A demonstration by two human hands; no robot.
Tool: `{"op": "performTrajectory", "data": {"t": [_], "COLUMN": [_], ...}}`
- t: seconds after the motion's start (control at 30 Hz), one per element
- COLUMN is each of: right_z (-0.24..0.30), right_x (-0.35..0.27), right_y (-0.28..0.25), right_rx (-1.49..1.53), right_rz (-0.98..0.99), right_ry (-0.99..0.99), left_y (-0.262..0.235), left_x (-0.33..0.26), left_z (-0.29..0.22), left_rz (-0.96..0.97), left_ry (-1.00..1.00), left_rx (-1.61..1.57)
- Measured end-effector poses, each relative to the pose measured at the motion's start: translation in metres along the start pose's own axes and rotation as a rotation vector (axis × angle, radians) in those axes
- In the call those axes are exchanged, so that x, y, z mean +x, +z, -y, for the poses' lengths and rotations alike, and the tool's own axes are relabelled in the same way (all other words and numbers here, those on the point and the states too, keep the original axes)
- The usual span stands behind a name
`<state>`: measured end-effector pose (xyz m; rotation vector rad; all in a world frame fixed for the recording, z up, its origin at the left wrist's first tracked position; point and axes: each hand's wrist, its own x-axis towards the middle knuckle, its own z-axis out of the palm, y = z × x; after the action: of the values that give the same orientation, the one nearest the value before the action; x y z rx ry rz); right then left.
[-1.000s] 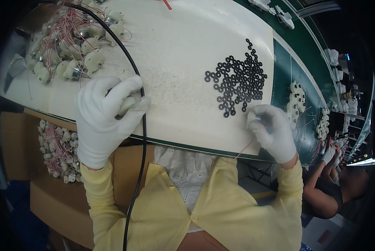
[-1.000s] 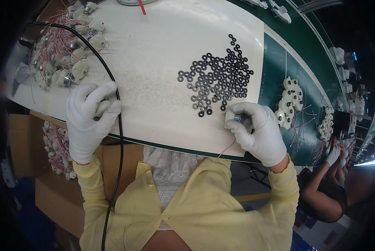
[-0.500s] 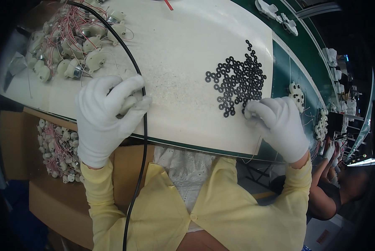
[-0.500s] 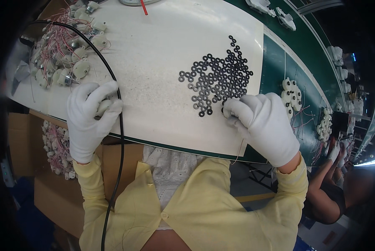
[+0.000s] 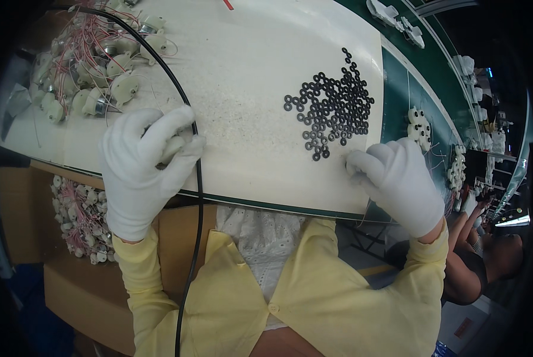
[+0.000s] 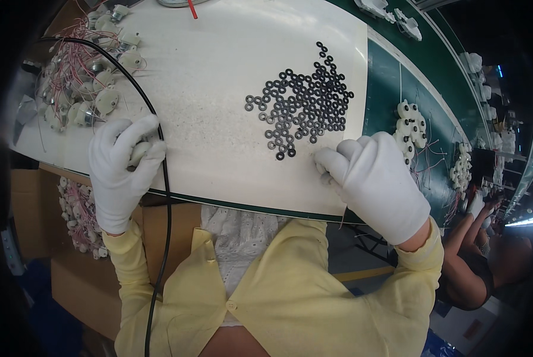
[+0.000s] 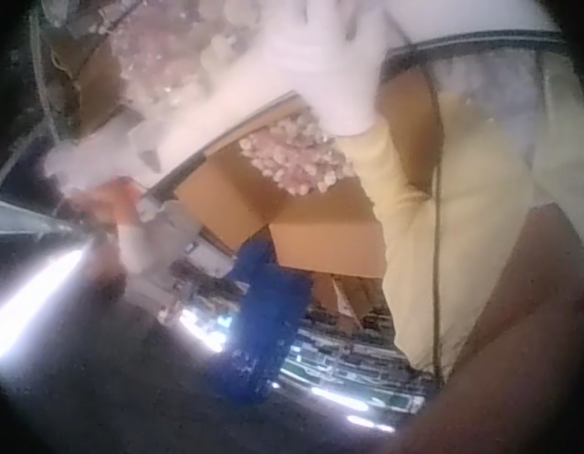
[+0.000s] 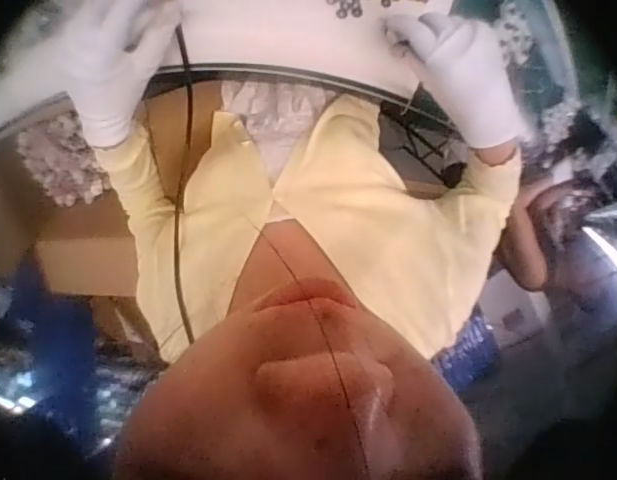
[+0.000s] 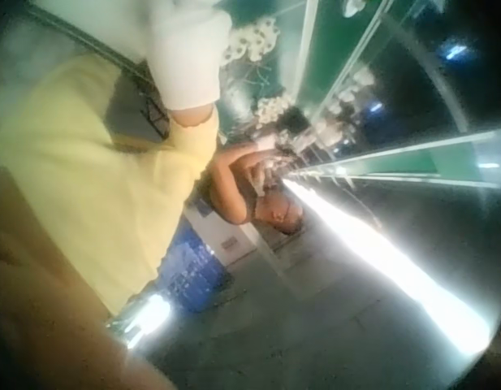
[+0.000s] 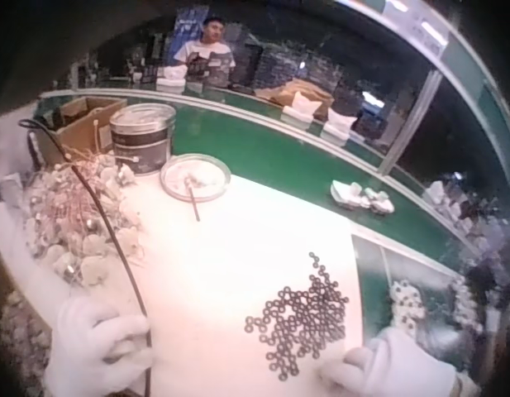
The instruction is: The person assembles small white cylindrical electronic components by inserting black washers into their central holes. They pick up a component, place a washer, and set the assembled unit aside on the table. The process is repeated continuously throughout the clip.
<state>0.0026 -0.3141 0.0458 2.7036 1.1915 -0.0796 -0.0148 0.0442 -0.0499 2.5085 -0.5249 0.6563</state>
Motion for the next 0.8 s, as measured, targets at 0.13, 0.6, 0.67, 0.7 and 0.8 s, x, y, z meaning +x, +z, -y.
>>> {"op": "performTrajectory", "data": {"t": [0.13,0.6,0.67,0.7,0.8], "right_z": [0.004,0.02,0.017,0.019,0.03], "right_x": [-0.005,-0.07,-0.074,-0.071,-0.059], "right_y": [0.005,0.049,0.047,0.042,0.028], "right_rx": [-0.013,0.202,0.205,0.18,0.103], "right_rz": [-0.09,-0.248,-0.282,-0.285,-0.285], "right_ry": [0.024,0.589,0.636,0.624,0.577], "left_y": [0.002,0.003,0.002,0.001,0.0], "left_x": [0.002,0.002,0.0,-0.002,-0.002], "left_z": [-0.003,-0.003,-0.004,-0.004,-0.005], "left_rz": [-0.04,-0.033,-0.02,0.003,0.03], "left_ry": [0.003,0.011,0.002,-0.012,-0.015], "left_rx": [0.033,0.017,0.033,0.048,0.059]}}
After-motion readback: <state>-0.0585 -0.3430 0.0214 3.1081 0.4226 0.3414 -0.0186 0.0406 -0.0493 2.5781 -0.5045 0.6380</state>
